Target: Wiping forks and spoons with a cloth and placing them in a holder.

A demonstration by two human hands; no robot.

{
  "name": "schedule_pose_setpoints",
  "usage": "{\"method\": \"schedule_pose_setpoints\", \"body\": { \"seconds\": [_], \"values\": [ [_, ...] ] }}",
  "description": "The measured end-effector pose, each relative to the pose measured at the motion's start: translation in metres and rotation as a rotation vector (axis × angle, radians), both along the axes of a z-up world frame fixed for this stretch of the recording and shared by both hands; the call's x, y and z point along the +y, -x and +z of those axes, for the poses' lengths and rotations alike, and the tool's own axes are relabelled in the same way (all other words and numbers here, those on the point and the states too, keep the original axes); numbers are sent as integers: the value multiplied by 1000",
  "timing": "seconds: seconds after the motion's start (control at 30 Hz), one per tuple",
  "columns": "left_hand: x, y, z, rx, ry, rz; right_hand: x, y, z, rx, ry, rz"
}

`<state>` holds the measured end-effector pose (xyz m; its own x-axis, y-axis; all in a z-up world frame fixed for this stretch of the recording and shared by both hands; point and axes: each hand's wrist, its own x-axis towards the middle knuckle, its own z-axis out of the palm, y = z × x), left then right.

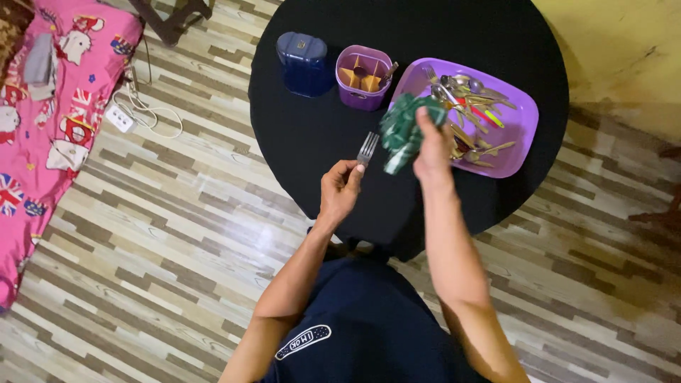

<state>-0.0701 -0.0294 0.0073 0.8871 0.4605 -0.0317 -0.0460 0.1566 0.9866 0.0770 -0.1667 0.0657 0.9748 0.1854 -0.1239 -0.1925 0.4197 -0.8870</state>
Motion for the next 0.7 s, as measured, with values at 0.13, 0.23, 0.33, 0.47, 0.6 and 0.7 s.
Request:
{"method": "schedule_pose_setpoints", "body": {
  "seconds": [0.13, 0.23, 0.33, 0.47, 0.6, 0.7],
  "values": [
    [16, -2, 44, -39, 135, -165, -2, 11, 5, -195, -162, 81],
    [26, -11, 47, -33, 151, -211, 19, 24, -13, -94, -182, 143],
    [38, -22, 13, -35, 115, -285, 37, 39, -22, -80, -206, 186],
    [56, -27, 5, 0, -149, -305, 57, 49, -24, -153, -7, 201],
    [73, -29, 9, -2, -165, -400, 70, 43, -22, -265, 183, 128],
    [86, -29, 12, 10, -234, -422, 76, 33, -21, -232, 241, 79]
  ]
}}
